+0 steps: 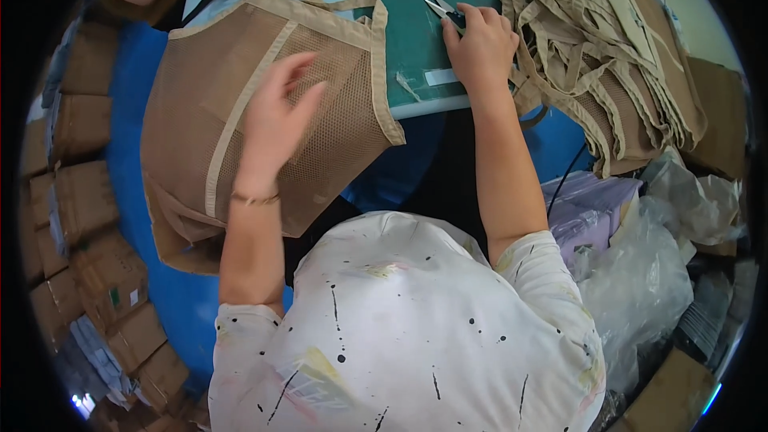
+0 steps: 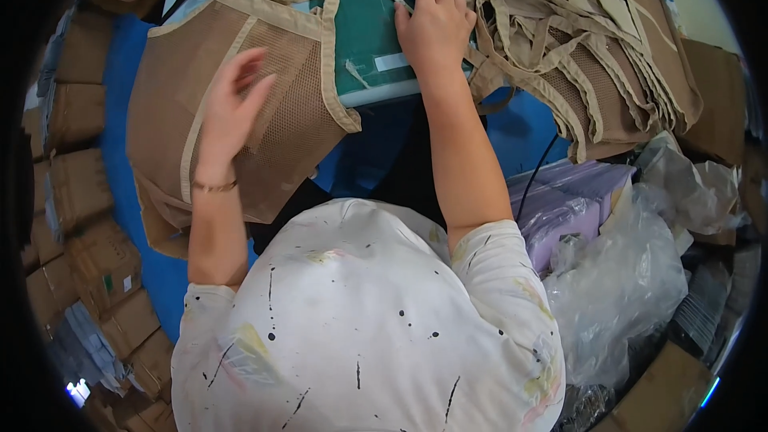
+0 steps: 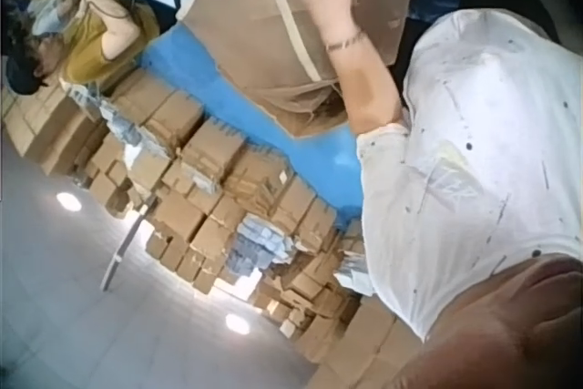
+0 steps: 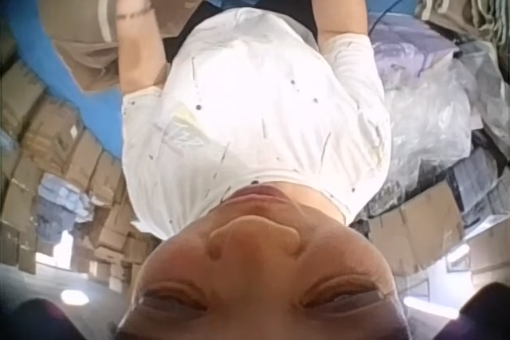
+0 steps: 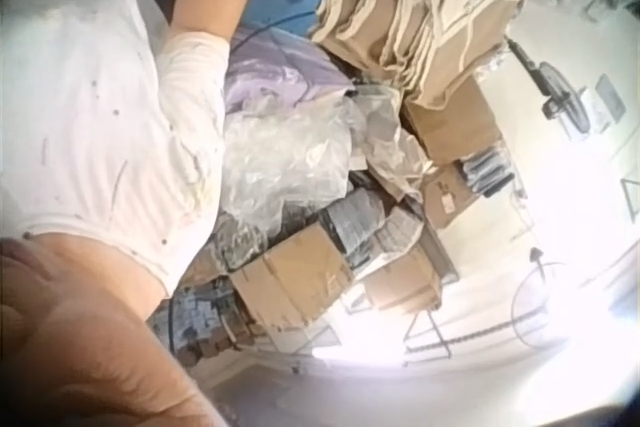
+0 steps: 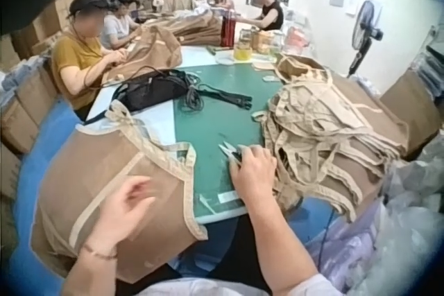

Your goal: Inspect mesh bags and use thread nippers to trim excess threads and loose ends.

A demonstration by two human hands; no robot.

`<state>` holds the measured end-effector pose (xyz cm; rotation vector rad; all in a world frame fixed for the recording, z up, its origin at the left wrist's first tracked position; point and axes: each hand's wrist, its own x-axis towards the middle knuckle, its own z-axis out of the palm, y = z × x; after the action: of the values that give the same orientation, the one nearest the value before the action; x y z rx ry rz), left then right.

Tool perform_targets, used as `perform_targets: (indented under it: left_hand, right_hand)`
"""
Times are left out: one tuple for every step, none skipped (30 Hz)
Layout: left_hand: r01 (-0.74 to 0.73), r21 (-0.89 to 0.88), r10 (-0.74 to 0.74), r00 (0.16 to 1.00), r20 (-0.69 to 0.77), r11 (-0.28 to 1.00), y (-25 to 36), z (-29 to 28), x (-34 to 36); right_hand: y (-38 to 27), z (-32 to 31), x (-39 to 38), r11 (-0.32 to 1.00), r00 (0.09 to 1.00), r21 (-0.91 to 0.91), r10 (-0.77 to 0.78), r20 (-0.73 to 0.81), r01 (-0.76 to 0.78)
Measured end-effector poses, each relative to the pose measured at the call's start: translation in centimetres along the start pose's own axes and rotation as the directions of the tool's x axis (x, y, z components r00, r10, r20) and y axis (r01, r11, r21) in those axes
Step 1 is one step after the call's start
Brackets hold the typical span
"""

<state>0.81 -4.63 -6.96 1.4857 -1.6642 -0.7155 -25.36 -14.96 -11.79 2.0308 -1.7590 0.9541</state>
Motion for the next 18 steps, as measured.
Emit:
perform_targets:
  left_hand:
    - [0.020,0.077,-0.015,0.998,-0.058,0.997,0.3,-1.1,-1.2]
    - [0.043,0.123,-0.029,0.993,-0.112,0.992,-0.6,-2.5,-2.4]
    - [0.069,0.164,-0.042,0.985,-0.168,0.984,-1.9,-3.8,-3.6]
    - [0.113,0.213,-0.062,0.971,-0.232,0.970,-2.9,-5.1,-5.0]
    - [0.157,0.256,-0.078,0.953,-0.293,0.954,-4.0,-6.0,-6.3]
    - [0.208,0.286,-0.093,0.925,-0.367,0.936,-5.2,-7.1,-7.9]
    - [0.263,0.255,-0.137,0.895,-0.425,0.930,-6.0,-7.8,-9.3]
    - [0.289,0.280,-0.130,0.871,-0.474,0.916,-7.5,-9.2,-10.8]
    - [0.332,0.328,-0.118,0.839,-0.532,0.884,-7.5,-9.9,-12.2]
    - [0.393,0.368,-0.113,0.797,-0.594,0.843,-8.2,-10.8,-13.8]
    - [0.467,0.271,-0.183,0.719,-0.670,0.842,-8.5,-11.1,-15.0]
    - [0.488,0.150,-0.263,0.675,-0.690,0.860,-10.3,-12.4,-16.8]
    - [0.479,0.036,-0.316,0.632,-0.707,0.877,-11.4,-12.8,-18.3]
    - [0.461,-0.079,-0.372,0.590,-0.717,0.884,-12.1,-13.0,-19.5]
    - [0.458,-0.082,-0.370,0.586,-0.720,0.885,-12.6,-13.1,-20.3]
    - [0.504,-0.298,-0.548,0.476,-0.688,0.811,-13.0,-13.2,-21.0]
    - [0.517,-0.499,-0.705,0.358,-0.612,0.696,-13.2,-13.3,-21.8]
    - [0.506,-0.503,-0.701,0.356,-0.618,0.701,-13.7,-13.0,-22.4]
  right_hand:
    - [0.4,-0.1,-0.1,1.000,1.000,-0.007,0.006,0.020,-0.005]
    - [0.5,-0.2,-0.1,1.000,0.999,-0.002,0.010,0.035,-0.010]
    - [0.6,-0.1,-0.2,1.000,1.000,-0.011,0.004,0.027,-0.004]
    - [0.6,-0.2,-0.2,1.000,1.000,-0.013,0.005,0.029,-0.004]
    - [0.7,-0.3,-0.2,1.000,0.999,0.001,-0.019,-0.027,0.019]
    - [0.7,-0.5,-0.2,0.999,0.996,0.015,-0.041,-0.084,0.042]
    - [1.0,-0.7,-0.4,0.999,0.996,0.003,-0.040,-0.081,0.040]
    - [0.9,-0.9,-0.3,0.983,0.979,0.147,-0.085,-0.187,0.113]
    - [0.8,-0.9,-0.1,0.938,0.948,0.281,-0.114,-0.297,0.200]
    - [0.0,-1.7,-1.0,0.880,0.959,0.444,-0.042,-0.280,0.168]
    - [-1.0,-2.9,-2.7,0.794,0.968,0.593,0.025,-0.251,0.134]
    - [-1.9,-3.0,-4.7,0.682,0.965,0.719,0.074,-0.252,0.135]
    - [-2.8,-3.0,-7.0,0.642,0.963,0.756,0.097,-0.250,0.131]
    - [-3.7,-3.1,-8.9,0.581,0.975,0.806,0.093,-0.201,0.111]
    - [-4.4,-2.6,-11.2,0.558,0.984,0.828,0.110,-0.141,0.056]
    - [-5.3,-2.2,-13.7,0.433,0.986,0.897,0.166,0.019,-0.090]
    - [-5.9,-1.7,-15.9,0.440,0.977,0.880,0.181,0.109,-0.180]
    - [-6.3,-1.3,-17.4,0.390,0.962,0.884,0.182,0.203,-0.260]
